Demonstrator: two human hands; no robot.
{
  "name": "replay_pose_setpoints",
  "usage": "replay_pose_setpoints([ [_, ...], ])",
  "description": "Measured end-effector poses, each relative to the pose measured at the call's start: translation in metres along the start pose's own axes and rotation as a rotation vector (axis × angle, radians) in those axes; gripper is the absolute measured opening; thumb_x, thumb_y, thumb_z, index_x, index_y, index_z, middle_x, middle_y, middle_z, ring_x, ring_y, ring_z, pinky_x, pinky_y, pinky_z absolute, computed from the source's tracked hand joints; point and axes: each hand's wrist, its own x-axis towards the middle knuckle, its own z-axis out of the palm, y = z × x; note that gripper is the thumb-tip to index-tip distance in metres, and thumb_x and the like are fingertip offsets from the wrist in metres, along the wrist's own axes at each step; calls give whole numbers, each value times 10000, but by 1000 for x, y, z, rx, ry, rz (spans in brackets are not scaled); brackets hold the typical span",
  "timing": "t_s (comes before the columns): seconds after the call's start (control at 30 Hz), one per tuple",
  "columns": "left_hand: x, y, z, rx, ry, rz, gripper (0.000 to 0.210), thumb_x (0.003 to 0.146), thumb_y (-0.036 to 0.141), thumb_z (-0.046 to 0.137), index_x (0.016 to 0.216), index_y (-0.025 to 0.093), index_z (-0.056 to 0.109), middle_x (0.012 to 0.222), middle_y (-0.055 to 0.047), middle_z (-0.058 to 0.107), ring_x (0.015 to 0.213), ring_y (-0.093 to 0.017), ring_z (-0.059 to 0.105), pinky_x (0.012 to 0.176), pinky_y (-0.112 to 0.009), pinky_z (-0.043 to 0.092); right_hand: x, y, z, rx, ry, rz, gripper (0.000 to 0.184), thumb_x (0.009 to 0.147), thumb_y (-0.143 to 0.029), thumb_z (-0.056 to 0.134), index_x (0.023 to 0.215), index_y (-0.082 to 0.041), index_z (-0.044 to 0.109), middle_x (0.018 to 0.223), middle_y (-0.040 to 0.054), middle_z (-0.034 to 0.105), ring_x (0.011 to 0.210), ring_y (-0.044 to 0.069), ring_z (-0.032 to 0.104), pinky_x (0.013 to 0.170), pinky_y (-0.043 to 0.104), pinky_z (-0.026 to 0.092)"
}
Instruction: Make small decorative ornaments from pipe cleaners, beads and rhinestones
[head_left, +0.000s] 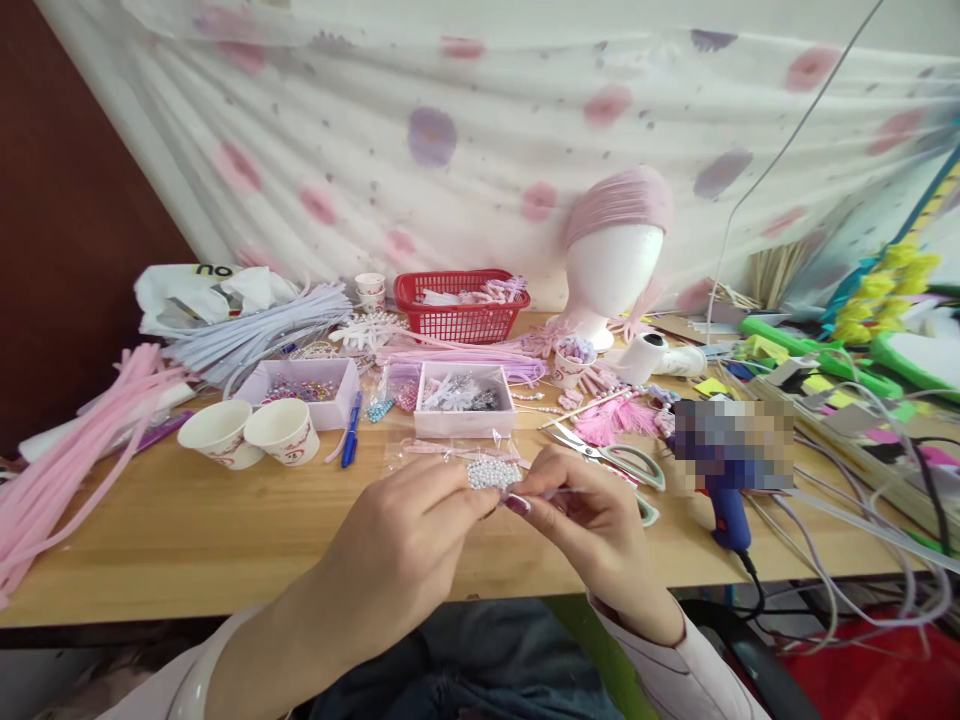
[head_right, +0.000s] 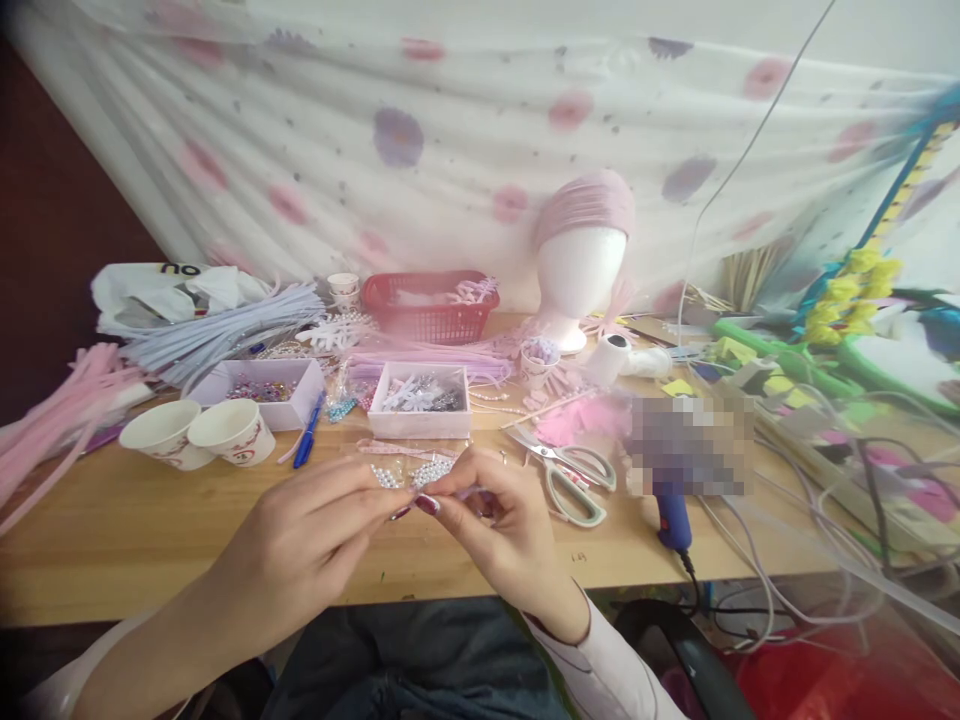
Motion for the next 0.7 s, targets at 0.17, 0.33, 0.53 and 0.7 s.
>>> replay_pose_setpoints([
  [0.17,4,6,4,-70,-116,-136,253,960,99,440,908,152,682,802,-70,659,756,-206,614,678,-323,491,-4,-1,-6,-243,-50,-197,102,890,-137,668,913,-221,722,723,14,645,624,148,553,536,275,394],
  [0.33,13,5,6,-296,-221,-260,215,951,88,473,826,181,622,788,-23,659,756,-177,617,678,-284,461,-6,0,-2,-97,-25,-82,86,909,-191,664,845,-229,707,724,6,627,631,142,528,534,267,367],
  [0.53,14,2,7,-487,-179,-299,189,916,97,531,759,182,592,705,17,610,681,-126,561,636,-233,410,-5,9,3,325,5,164,174,855,-325,740,745,-215,661,662,-14,544,580,123,456,409,215,303],
  [0.7,14,2,9,-716,-242,-560,145,886,176,567,751,184,620,699,12,640,671,-128,581,619,-227,430,-2,21,5,484,15,201,183,817,-342,775,733,-217,671,669,-24,496,555,112,427,398,210,315],
])
